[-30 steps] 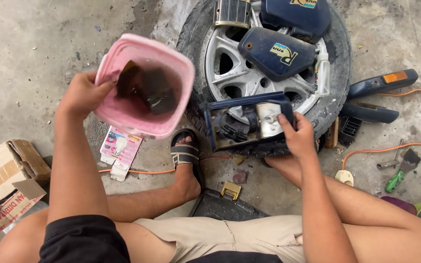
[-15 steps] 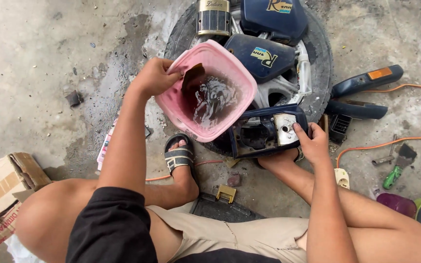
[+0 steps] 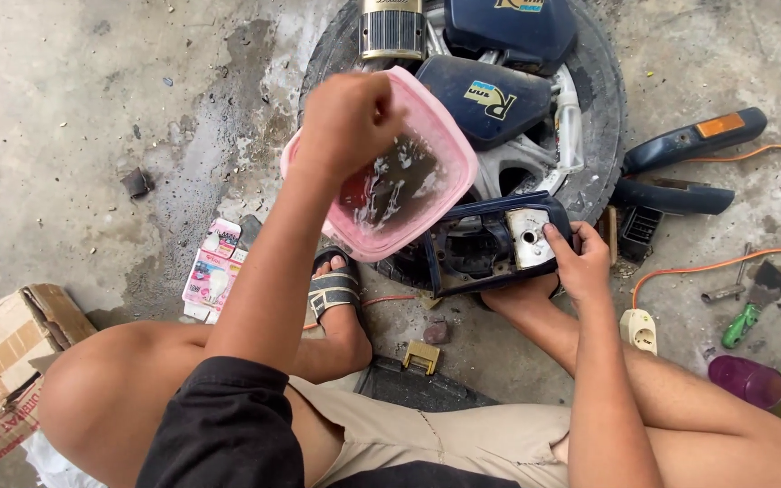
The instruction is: The person sits on the floor and sands a dark blue motorcycle part with a sanding block. They repeatedly dip the sanding block into a pink bucket of water and continue sanding different areas of the part.
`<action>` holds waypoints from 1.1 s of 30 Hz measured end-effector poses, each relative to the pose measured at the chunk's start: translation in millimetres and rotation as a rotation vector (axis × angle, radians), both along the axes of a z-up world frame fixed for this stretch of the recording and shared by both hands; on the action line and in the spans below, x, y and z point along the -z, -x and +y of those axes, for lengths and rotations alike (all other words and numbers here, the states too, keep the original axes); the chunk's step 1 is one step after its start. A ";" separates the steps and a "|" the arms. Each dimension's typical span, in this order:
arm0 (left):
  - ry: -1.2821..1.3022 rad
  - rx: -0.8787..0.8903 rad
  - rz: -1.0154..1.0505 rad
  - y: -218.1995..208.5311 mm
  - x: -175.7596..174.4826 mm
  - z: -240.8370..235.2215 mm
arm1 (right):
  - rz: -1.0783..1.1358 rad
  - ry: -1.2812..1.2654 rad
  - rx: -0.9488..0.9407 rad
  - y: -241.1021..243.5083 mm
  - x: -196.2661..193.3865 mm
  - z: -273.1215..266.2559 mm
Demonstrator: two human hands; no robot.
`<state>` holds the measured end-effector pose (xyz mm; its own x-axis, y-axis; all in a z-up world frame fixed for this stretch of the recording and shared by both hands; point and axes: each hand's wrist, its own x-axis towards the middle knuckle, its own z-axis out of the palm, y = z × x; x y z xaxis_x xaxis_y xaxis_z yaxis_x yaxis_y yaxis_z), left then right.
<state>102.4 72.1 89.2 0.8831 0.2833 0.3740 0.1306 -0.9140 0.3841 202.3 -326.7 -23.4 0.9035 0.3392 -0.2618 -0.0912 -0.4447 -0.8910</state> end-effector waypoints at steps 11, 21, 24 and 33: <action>0.791 -0.225 0.636 -10.8 99.1 -48.8 | -0.005 0.042 0.101 3.0 4.9 7.1; 0.732 0.217 0.397 -74.7 -22.3 -157.3 | -0.010 0.068 0.111 1.9 15.4 0.0; 0.732 0.325 0.505 -104.9 35.0 -224.5 | 0.220 0.017 0.087 8.7 -36.2 17.2; 0.597 0.334 0.477 -96.5 -4.6 -195.4 | 0.120 0.015 0.137 -15.1 11.4 13.0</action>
